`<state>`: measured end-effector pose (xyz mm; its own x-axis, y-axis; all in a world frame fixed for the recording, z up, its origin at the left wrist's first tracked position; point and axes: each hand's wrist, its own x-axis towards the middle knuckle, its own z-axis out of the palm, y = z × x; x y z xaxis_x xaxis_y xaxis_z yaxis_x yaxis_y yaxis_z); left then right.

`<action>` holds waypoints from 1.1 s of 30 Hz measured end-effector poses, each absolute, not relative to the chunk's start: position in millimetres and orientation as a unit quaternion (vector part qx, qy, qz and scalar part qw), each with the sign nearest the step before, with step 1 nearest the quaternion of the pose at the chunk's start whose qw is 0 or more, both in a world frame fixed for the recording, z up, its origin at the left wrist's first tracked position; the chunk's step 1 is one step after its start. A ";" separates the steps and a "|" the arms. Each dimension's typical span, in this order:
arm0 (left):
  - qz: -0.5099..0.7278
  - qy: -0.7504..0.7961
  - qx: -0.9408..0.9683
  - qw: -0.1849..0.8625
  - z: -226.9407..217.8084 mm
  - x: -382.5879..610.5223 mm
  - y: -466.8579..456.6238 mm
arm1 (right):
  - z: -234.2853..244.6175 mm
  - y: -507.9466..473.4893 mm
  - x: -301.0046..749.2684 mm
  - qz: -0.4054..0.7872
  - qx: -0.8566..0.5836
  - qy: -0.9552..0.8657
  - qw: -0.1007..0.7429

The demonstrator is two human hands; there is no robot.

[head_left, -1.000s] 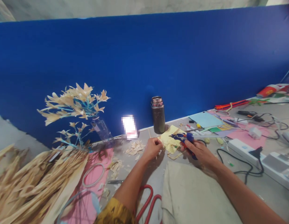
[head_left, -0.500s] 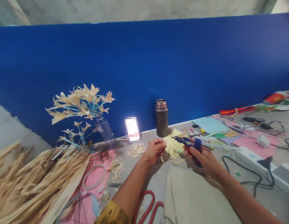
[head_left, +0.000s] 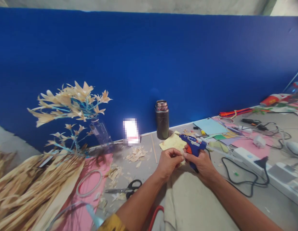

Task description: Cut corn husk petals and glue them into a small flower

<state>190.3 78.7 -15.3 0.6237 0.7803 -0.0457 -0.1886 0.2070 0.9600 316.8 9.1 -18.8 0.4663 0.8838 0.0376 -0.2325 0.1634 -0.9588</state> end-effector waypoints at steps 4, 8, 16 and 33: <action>0.296 0.281 0.547 0.731 -4.5 182.2 85.4 | -12.9 5.5 314.7 0.399 -0.519 -0.334 0.678; 0.272 0.301 0.557 0.724 6.4 176.7 89.6 | -8.8 2.4 314.3 0.385 -0.556 -0.344 0.651; 0.299 0.310 0.477 0.766 4.5 174.6 98.5 | -12.4 5.2 321.0 0.330 -0.592 -0.373 0.633; 0.408 0.330 0.375 0.764 4.3 168.3 115.5 | -25.7 -1.7 327.9 0.241 -0.661 -0.512 0.492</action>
